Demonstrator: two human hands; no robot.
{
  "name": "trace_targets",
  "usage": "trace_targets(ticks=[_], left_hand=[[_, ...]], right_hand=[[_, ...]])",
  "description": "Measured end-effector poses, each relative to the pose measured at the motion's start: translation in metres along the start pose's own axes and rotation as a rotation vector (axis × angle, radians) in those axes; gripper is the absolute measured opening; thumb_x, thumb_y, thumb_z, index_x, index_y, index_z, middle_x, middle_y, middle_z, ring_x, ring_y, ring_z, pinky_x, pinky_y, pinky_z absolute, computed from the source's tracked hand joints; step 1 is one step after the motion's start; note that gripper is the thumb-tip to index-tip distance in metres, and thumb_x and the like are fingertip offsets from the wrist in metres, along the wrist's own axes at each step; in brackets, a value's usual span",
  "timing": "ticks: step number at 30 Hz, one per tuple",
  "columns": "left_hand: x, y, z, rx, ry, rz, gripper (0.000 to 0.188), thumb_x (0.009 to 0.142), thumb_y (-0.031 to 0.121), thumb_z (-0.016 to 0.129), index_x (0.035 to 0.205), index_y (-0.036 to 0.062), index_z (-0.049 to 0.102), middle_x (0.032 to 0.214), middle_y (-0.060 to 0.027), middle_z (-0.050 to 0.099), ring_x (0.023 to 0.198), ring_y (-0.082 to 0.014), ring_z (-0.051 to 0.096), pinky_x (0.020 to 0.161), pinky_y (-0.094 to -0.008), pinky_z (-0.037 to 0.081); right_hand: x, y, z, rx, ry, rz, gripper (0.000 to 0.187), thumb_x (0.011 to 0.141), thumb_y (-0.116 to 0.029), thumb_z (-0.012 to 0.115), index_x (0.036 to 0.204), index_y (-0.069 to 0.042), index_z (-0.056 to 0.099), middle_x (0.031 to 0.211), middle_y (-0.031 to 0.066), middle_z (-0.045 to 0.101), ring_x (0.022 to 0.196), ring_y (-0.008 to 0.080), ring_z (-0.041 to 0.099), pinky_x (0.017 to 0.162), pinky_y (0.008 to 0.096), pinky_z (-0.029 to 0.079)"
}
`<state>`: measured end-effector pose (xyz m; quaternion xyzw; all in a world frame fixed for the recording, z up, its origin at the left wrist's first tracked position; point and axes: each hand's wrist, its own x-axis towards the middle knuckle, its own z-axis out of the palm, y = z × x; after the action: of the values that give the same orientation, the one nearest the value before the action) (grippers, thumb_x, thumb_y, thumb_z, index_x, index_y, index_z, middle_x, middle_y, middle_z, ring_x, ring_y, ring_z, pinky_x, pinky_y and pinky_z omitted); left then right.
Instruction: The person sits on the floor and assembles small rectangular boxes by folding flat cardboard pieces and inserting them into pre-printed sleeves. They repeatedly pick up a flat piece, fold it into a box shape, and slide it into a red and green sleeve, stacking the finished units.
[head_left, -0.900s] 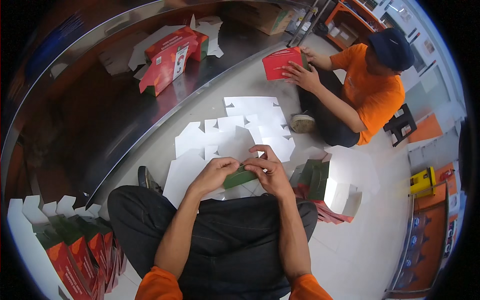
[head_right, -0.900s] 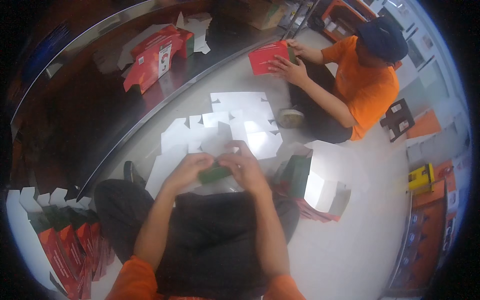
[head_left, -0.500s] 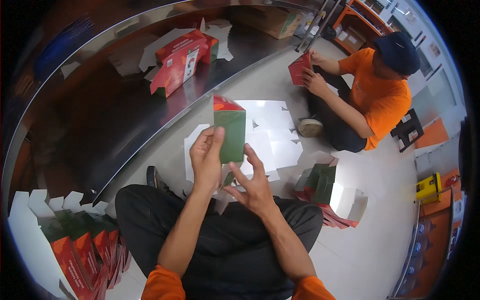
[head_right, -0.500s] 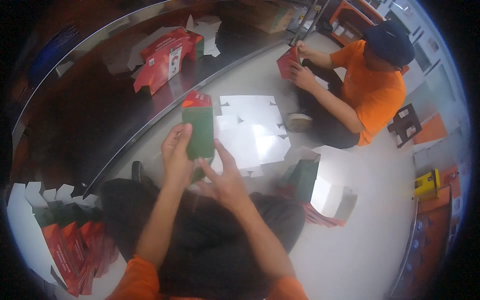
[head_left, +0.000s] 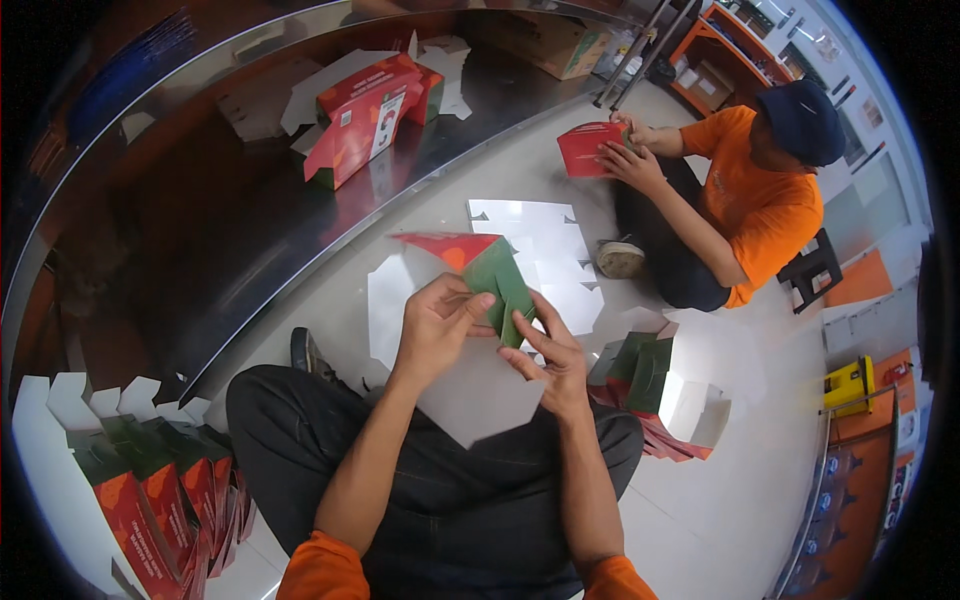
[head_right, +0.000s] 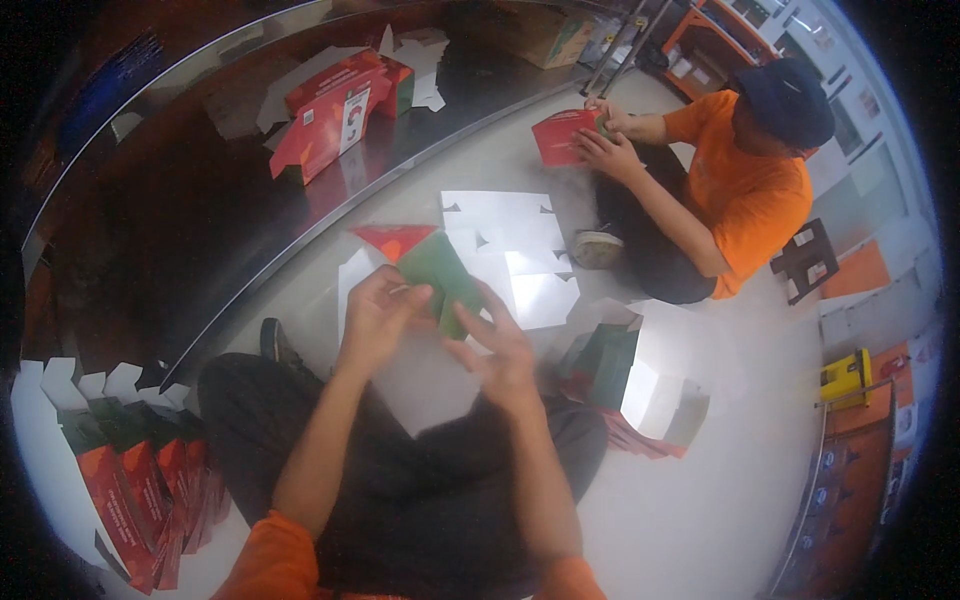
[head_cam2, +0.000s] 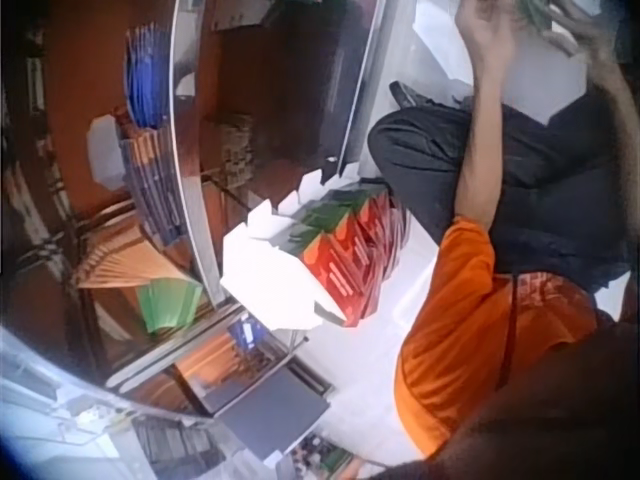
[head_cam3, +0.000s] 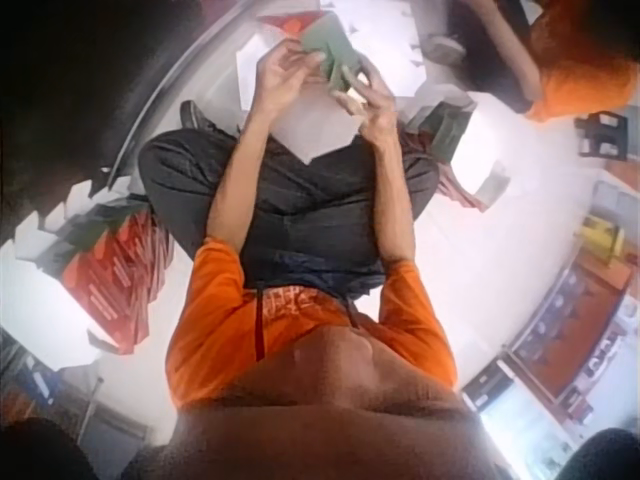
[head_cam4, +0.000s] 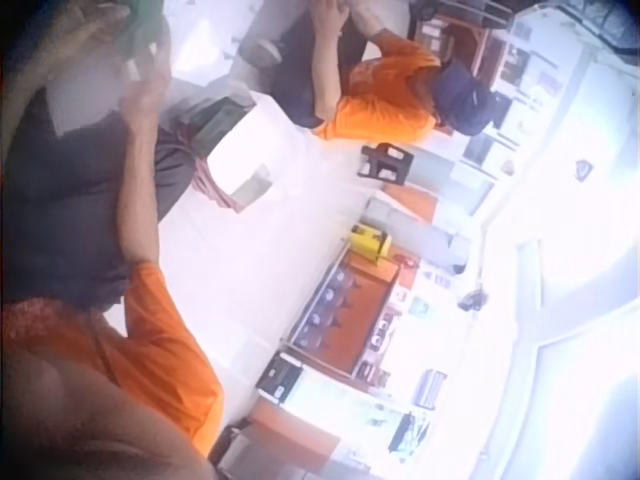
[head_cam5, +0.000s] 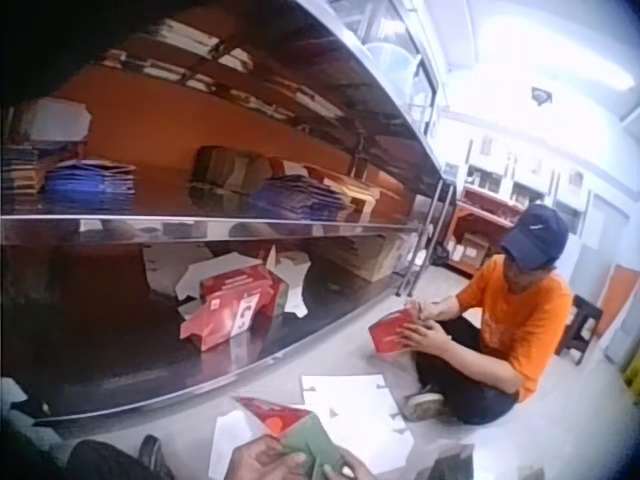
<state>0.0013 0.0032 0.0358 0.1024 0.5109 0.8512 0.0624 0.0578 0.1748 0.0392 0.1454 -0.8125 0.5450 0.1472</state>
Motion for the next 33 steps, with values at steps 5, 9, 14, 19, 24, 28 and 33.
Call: trace_targets(ticks=[5,9,14,19,24,28,33], left_hand=[[0.001,-0.006,-0.005,0.056,0.024,-0.017,0.013,0.091,0.007,0.065,0.095,-0.0024,0.057,0.097,-0.0096,0.066,0.086,-0.0151,0.065,0.066,-0.0302,0.062],[-0.005,-0.016,0.009,0.027,0.022,0.009,0.014,0.090,0.008,0.065,0.093,-0.0026,0.056,0.094,-0.0093,0.066,0.085,-0.0143,0.065,0.068,-0.0291,0.060],[-0.010,-0.023,0.019,0.091,0.025,0.061,0.015,0.091,0.008,0.064,0.092,-0.0032,0.055,0.092,-0.0101,0.065,0.085,-0.0142,0.064,0.070,-0.0286,0.060],[-0.007,-0.023,0.016,-0.088,0.063,-0.015,0.014,0.093,0.009,0.063,0.093,-0.0031,0.055,0.093,-0.0102,0.065,0.085,-0.0134,0.064,0.070,-0.0273,0.058],[-0.009,-0.026,0.017,-0.069,0.023,0.018,0.014,0.093,0.009,0.062,0.095,-0.0028,0.057,0.095,-0.0103,0.065,0.087,-0.0148,0.065,0.074,-0.0282,0.058],[-0.008,-0.017,0.014,-0.147,0.034,-0.131,0.017,0.091,0.010,0.065,0.101,-0.0013,0.059,0.101,-0.0098,0.065,0.092,-0.0162,0.064,0.078,-0.0306,0.057],[-0.008,-0.012,0.013,-0.086,0.020,-0.098,0.017,0.093,0.009,0.062,0.104,-0.0021,0.060,0.099,-0.0103,0.066,0.089,-0.0141,0.064,0.079,-0.0287,0.055]], right_hand=[[-0.001,-0.001,-0.005,-0.032,-0.104,0.030,0.046,0.074,-0.004,0.079,0.118,-0.008,0.067,0.142,0.0199,0.046,0.125,0.0305,0.051,0.100,0.0364,0.044],[0.002,-0.006,0.000,0.017,0.051,0.155,0.044,0.073,-0.004,0.079,0.115,-0.005,0.068,0.139,0.0197,0.049,0.119,0.0281,0.056,0.097,0.0350,0.045],[-0.001,0.002,0.011,-0.002,0.209,0.129,0.037,0.074,0.013,0.071,0.106,-0.005,0.071,0.134,0.0146,0.051,0.111,0.0219,0.059,0.081,0.0285,0.056],[0.002,0.009,0.009,-0.074,0.159,-0.038,0.033,0.073,0.011,0.073,0.102,-0.005,0.072,0.135,0.0152,0.051,0.111,0.0232,0.060,0.086,0.0309,0.054],[0.001,0.014,0.013,-0.151,0.243,-0.088,0.029,0.071,0.007,0.076,0.098,-0.004,0.072,0.135,0.0172,0.051,0.109,0.0258,0.062,0.087,0.0328,0.053],[0.002,0.011,0.014,-0.177,0.262,-0.101,0.028,0.071,0.004,0.078,0.097,-0.004,0.071,0.133,0.0179,0.052,0.108,0.0267,0.063,0.088,0.0338,0.053],[0.003,0.011,0.014,-0.237,0.270,-0.108,0.027,0.071,0.001,0.079,0.096,-0.005,0.072,0.131,0.0187,0.053,0.108,0.0302,0.062,0.088,0.0359,0.053]])
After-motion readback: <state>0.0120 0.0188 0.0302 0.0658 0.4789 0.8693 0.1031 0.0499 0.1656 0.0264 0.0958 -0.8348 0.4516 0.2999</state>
